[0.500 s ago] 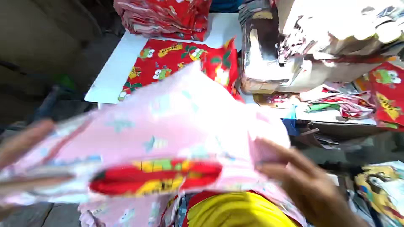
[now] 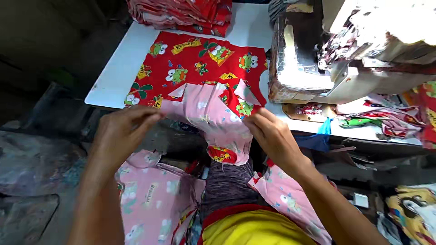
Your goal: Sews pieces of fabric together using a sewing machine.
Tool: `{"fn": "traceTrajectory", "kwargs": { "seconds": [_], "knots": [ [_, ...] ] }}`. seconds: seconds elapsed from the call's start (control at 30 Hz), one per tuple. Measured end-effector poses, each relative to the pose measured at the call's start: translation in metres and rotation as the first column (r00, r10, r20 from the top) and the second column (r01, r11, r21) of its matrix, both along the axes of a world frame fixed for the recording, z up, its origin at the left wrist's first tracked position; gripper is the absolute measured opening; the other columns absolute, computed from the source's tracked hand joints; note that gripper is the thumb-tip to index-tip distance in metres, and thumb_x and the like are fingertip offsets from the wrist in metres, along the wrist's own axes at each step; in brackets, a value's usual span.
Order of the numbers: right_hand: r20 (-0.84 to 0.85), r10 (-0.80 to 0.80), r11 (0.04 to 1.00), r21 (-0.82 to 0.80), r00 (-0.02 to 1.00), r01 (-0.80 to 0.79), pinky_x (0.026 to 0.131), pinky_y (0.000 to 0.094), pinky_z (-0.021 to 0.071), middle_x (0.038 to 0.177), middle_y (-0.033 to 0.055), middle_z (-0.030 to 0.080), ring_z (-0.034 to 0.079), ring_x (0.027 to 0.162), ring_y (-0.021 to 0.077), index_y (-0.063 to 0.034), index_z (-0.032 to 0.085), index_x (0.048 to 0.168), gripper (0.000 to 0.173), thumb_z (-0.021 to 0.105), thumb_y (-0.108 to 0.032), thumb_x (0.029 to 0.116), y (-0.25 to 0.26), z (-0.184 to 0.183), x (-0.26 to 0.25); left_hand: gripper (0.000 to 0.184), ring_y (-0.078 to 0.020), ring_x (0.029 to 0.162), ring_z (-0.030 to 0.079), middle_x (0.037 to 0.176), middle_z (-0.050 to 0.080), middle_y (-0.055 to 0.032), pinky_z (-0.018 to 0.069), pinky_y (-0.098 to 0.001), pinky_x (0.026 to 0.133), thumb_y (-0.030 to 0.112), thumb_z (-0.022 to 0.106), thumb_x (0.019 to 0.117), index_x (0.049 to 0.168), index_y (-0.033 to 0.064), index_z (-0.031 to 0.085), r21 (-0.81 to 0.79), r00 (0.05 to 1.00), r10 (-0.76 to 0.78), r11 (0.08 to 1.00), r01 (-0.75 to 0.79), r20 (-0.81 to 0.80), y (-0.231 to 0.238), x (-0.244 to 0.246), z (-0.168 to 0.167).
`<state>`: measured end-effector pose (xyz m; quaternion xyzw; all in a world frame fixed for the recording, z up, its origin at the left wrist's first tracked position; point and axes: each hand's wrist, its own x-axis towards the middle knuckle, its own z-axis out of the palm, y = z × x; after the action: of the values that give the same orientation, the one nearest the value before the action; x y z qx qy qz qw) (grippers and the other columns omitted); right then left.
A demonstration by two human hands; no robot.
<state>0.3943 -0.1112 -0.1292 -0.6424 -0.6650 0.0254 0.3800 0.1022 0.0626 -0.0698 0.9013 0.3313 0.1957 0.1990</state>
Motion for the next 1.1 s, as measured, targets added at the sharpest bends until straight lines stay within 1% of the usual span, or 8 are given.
{"fn": "traceTrajectory", "kwargs": {
  "seconds": [0.27, 0.4, 0.53, 0.7, 0.77, 0.9, 1.03, 1.1],
  "knots": [
    [0.184, -0.196, 0.931, -0.274, 0.963, 0.242, 0.076, 0.0476, 0.0588, 0.118, 0.0255, 0.059, 0.068, 0.093, 0.0375, 0.0083, 0.067, 0.111, 0.019, 0.063, -0.005, 0.0983, 0.093, -0.001, 0.007, 0.033, -0.035, 0.124, 0.061, 0.134, 0.062, -0.0218, 0.0476, -0.0532, 0.105, 0.021, 0.053, 0.1067, 0.129, 0.0004, 0.065, -0.038, 0.984, 0.151, 0.988, -0.148, 0.092, 0.07, 0.091, -0.039],
    [0.214, -0.225, 0.968, -0.066, 0.951, 0.244, 0.086, 0.0446, 0.0551, 0.102, 0.0232, 0.064, 0.065, 0.1, 0.0383, 0.0073, 0.068, 0.103, 0.016, 0.055, 0.0, 0.1006, 0.1, -0.01, 0.017, 0.036, -0.0343, 0.126, 0.059, 0.139, 0.058, -0.0205, 0.0496, -0.051, 0.102, 0.026, 0.056, 0.1058, 0.132, 0.0038, 0.065, -0.049, 0.969, 0.209, 0.978, -0.204, 0.13, 0.072, 0.1, -0.057],
    [0.114, -0.264, 0.955, 0.171, 0.958, 0.243, 0.083, 0.0399, 0.0539, 0.092, 0.0185, 0.064, 0.065, 0.093, 0.0337, 0.0032, 0.068, 0.096, 0.016, 0.061, -0.01, 0.1004, 0.107, -0.009, 0.013, 0.038, -0.0409, 0.131, 0.051, 0.138, 0.056, -0.0226, 0.0419, -0.0572, 0.107, 0.03, 0.058, 0.1037, 0.131, 0.0039, 0.066, -0.026, 0.953, 0.258, 0.966, -0.257, 0.16, 0.075, 0.093, -0.075],
    [0.087, -0.164, 0.985, -0.046, 0.983, 0.169, 0.085, 0.0461, 0.0569, 0.1, 0.0221, 0.065, 0.067, 0.098, 0.0365, 0.0056, 0.069, 0.097, 0.021, 0.069, -0.015, 0.0965, 0.11, -0.017, -0.011, 0.064, -0.0455, 0.136, 0.045, 0.144, 0.052, -0.0266, 0.0354, -0.062, 0.112, 0.047, 0.064, 0.0987, 0.141, -0.0006, 0.058, -0.054, 0.939, 0.34, 0.94, -0.337, 0.06, 0.074, 0.094, -0.07],
    [0.166, -0.142, 0.985, -0.079, 0.976, 0.156, 0.084, 0.0456, 0.0556, 0.1, 0.0234, 0.064, 0.065, 0.098, 0.038, 0.0075, 0.07, 0.098, 0.024, 0.071, -0.016, 0.0955, 0.109, -0.022, -0.017, 0.068, -0.0492, 0.128, 0.05, 0.135, 0.055, -0.0303, 0.0382, -0.0653, 0.106, 0.045, 0.073, 0.093, 0.139, -0.0022, 0.059, -0.06, 0.943, 0.332, 0.942, -0.331, 0.019, 0.078, 0.094, -0.067],
    [0.247, -0.174, 0.98, -0.049, 0.953, 0.192, 0.08, 0.0433, 0.056, 0.097, 0.0234, 0.064, 0.065, 0.096, 0.038, 0.0081, 0.071, 0.096, 0.014, 0.059, 0.002, 0.0963, 0.111, -0.025, -0.019, 0.041, -0.0425, 0.104, 0.061, 0.107, 0.066, -0.0245, 0.0421, -0.0637, 0.096, 0.032, 0.07, 0.0978, 0.121, -0.0011, 0.068, -0.075, 0.947, 0.321, 0.945, -0.318, 0.029, 0.083, 0.097, -0.069],
    [-0.045, -0.181, 0.983, -0.019, 0.982, 0.18, 0.075, 0.0464, 0.0574, 0.099, 0.0184, 0.066, 0.068, 0.089, 0.0317, 0.0021, 0.068, 0.105, 0.015, 0.058, -0.008, 0.1022, 0.091, -0.014, -0.012, 0.036, -0.0456, 0.123, 0.054, 0.125, 0.061, -0.0278, 0.0374, -0.065, 0.106, 0.026, 0.055, 0.1062, 0.118, -0.0056, 0.065, -0.043, 0.941, 0.307, 0.952, -0.304, 0.146, 0.082, 0.094, -0.081],
    [-0.281, -0.142, 0.988, 0.02, 0.949, 0.154, 0.06, 0.0379, 0.055, 0.09, 0.0148, 0.065, 0.063, 0.069, 0.0229, 0.0007, 0.064, 0.116, 0.018, 0.055, -0.011, 0.1056, 0.062, -0.002, -0.005, 0.04, -0.0336, 0.118, 0.062, 0.126, 0.063, -0.0246, 0.0478, -0.0523, 0.101, 0.027, 0.044, 0.1095, 0.125, -0.0073, 0.057, -0.057, 0.91, 0.288, 0.957, -0.285, 0.299, 0.077, 0.086, -0.081]
  ]
}}
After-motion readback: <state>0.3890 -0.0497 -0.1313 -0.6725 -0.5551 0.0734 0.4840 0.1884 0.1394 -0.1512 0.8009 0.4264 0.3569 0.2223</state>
